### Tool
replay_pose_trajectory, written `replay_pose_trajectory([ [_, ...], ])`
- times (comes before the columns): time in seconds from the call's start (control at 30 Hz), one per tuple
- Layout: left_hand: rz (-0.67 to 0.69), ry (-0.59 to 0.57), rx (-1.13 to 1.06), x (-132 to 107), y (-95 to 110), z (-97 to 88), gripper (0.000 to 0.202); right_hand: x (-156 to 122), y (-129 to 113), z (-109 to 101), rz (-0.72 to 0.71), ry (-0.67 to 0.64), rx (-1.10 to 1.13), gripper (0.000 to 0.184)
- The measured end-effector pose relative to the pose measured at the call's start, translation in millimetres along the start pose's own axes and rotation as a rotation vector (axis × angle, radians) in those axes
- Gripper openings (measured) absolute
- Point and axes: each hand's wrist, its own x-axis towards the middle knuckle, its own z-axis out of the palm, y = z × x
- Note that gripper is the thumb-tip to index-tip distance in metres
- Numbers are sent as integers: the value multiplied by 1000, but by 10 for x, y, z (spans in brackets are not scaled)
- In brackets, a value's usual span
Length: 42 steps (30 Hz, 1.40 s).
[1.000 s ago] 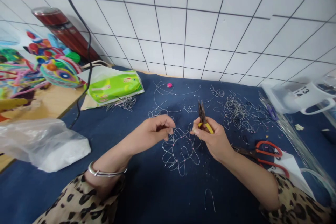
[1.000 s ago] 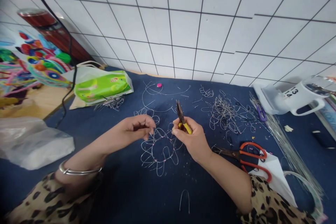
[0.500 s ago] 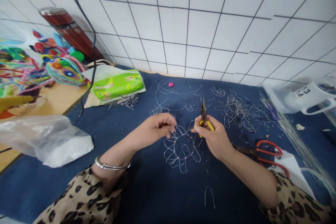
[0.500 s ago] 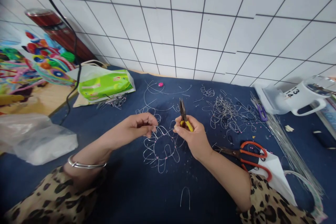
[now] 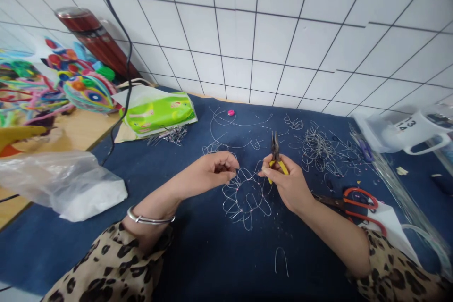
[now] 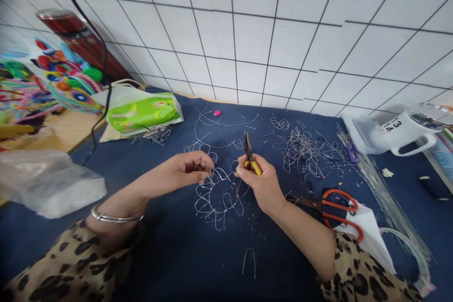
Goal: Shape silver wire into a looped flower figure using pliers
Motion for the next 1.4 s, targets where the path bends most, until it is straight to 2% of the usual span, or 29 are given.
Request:
replay_pose_trajectory([
  [0.43,10,-15,11,18,-52,18,15,2,17,-13,-27,-25,29,20],
  [0.67,8,2,36,45,-65,110,17,-3,-7,-19,-23,-55,55,20],
  [1.03,7,-80,136,71,-99,237,18,1,28,-48,-40,-80,56,21],
  [1.4,14,-47,230,66,-134,229,11,3,-1,-52,-29,-84,34,20],
])
